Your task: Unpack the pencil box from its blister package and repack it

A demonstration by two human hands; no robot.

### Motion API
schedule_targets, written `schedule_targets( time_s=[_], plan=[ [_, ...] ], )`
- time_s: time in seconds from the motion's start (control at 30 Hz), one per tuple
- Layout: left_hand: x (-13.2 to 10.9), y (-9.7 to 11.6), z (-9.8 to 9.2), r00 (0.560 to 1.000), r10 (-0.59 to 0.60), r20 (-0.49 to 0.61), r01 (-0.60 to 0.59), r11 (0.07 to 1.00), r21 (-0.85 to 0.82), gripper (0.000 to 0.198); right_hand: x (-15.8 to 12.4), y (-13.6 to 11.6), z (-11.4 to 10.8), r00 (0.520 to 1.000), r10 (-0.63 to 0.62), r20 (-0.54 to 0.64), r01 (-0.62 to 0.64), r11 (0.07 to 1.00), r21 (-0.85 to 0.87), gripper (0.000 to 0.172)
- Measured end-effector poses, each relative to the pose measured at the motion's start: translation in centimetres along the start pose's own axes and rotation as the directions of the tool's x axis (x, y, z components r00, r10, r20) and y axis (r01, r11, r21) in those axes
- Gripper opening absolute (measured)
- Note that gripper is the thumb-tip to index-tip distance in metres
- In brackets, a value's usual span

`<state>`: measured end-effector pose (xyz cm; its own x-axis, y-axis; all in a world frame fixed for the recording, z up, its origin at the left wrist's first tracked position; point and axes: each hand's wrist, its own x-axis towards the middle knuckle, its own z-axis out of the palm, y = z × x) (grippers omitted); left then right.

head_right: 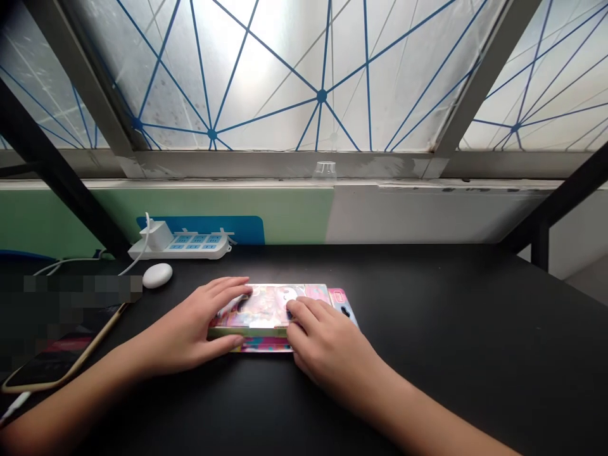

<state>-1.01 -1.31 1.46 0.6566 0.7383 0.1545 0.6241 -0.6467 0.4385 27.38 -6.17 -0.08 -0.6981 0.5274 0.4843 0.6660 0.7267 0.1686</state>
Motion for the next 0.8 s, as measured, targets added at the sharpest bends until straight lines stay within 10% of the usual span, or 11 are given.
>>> schedule_targets(
  time_s=[0.23,0.43,0.63,0.8],
  plan=[
    [0.1,-0.2,0.4,0.999,-0.024,0.038,0.021,0.996,0.092,0.071,-0.6,4.4,-0.8,0.927,0.294,0.231,-0.373,0.773,0.514,0.022],
    [-0.2,0.3,0.8,1.0,-0.015,0.012,0.014,0.995,0.096,0.072,-1.3,6.6,0.0,0.782,0.329,0.529,-0.595,0.645,0.479,0.1],
    [-0.6,1.6,1.5,0.984,0.153,-0.091,-0.118,0.943,0.311,0.074,-1.1,8.0,-1.3,0.756,0.298,0.582,-0.62,0.611,0.492,0.086],
    [-0.7,2.0,1.6,0.93,0.314,-0.19,-0.181,0.843,0.507,0.076,-0.7,7.4,-2.7,0.821,0.416,0.39,-0.561,0.714,0.419,0.076]
  ],
)
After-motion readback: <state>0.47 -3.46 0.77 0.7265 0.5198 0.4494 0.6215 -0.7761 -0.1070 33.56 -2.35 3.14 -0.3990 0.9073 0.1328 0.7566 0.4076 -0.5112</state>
